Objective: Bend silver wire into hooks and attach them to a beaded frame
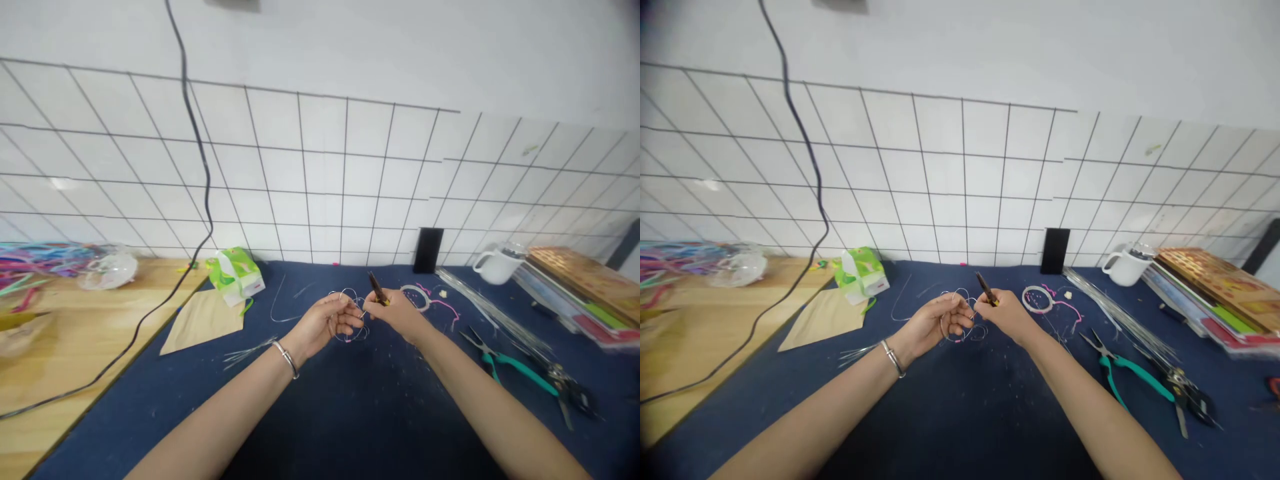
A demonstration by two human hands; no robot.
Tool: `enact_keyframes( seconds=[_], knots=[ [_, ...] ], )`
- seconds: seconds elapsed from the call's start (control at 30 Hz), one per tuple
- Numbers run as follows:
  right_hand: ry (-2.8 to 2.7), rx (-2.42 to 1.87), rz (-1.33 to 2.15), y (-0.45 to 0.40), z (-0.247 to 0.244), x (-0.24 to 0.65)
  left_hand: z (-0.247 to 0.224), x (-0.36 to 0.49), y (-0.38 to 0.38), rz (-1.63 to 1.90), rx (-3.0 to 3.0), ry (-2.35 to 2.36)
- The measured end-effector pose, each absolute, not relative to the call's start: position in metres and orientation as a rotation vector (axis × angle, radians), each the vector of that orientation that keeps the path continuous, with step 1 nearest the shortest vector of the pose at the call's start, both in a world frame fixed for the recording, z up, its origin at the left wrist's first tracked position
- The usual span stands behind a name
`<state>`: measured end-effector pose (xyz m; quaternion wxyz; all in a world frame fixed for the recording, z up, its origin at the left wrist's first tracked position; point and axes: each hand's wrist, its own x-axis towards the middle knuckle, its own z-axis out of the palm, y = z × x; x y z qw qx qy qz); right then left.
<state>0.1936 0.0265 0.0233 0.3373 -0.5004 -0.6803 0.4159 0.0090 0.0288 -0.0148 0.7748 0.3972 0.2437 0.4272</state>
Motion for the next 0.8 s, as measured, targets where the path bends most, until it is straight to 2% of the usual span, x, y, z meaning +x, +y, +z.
enact_keyframes(
  seconds=[0.23, 0.43, 0.8],
  knots=[
    [-1.412, -1.321, 1.305, -0.017, -0.013, 0.205, -0.039, 0.025, -0.007, 0.829, 0.712, 0.512],
    [-1.328, -1.326, 1.462, -0.039, -0.038, 0.197, -0.057, 0.014, -0.031, 0.756, 0.586, 0.576],
    [-1.328, -1.369, 1.505, -0.039, -0.052, 0.195, -0.058, 0.005, -0.032, 0.718, 0.534, 0.574]
  ],
)
